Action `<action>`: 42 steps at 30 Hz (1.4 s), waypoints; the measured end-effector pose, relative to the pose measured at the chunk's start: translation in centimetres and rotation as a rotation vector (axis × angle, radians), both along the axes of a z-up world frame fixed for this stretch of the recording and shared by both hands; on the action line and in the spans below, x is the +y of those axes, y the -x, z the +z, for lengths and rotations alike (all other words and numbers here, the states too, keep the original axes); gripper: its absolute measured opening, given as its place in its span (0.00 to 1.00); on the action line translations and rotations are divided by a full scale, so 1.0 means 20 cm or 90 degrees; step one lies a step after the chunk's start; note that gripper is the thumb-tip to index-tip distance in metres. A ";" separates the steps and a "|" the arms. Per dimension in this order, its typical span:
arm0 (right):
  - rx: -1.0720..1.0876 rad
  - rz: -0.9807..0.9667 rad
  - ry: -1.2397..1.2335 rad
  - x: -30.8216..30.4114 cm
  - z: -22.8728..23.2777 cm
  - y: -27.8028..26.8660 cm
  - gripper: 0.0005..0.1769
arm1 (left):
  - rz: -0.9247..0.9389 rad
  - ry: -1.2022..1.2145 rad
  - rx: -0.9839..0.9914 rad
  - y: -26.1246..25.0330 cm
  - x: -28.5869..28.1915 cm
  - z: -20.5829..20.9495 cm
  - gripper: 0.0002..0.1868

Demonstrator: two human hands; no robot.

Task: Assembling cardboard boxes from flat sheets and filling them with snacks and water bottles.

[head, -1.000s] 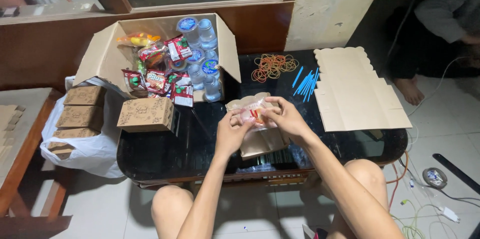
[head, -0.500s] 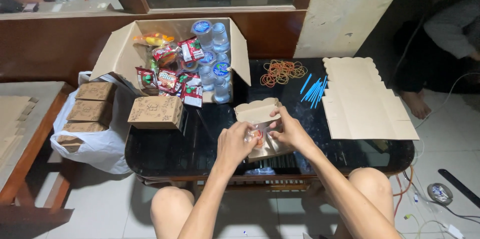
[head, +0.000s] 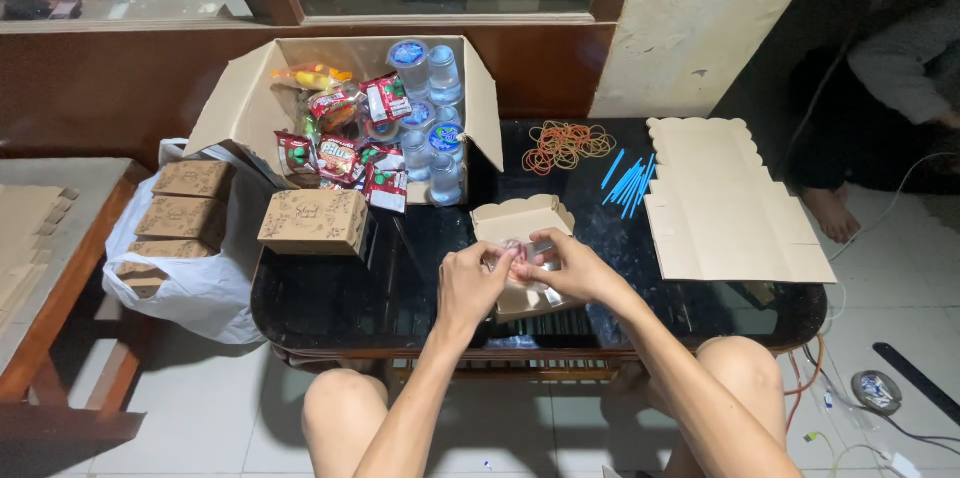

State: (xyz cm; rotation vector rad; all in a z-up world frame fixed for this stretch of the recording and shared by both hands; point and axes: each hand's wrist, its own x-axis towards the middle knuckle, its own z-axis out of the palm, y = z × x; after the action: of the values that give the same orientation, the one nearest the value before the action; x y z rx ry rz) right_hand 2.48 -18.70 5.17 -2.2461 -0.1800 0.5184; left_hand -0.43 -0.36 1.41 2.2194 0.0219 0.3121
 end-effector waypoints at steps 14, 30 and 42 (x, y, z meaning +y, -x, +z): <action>-0.007 0.046 0.097 -0.03 -0.09 0.00 0.37 | -0.157 -0.162 0.124 0.04 0.04 0.07 0.18; -0.034 0.141 0.194 0.01 -0.11 0.01 0.35 | -0.191 -0.290 0.107 -0.01 0.06 -0.09 0.19; -0.115 0.153 0.358 0.08 -0.07 0.08 0.34 | -0.210 -0.353 0.096 -0.01 0.03 -0.13 0.16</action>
State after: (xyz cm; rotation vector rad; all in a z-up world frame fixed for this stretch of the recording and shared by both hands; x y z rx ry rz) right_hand 0.93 -17.03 3.79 -2.8433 -0.4481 0.5395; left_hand -0.31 0.23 -1.17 2.7353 -0.3885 -0.0441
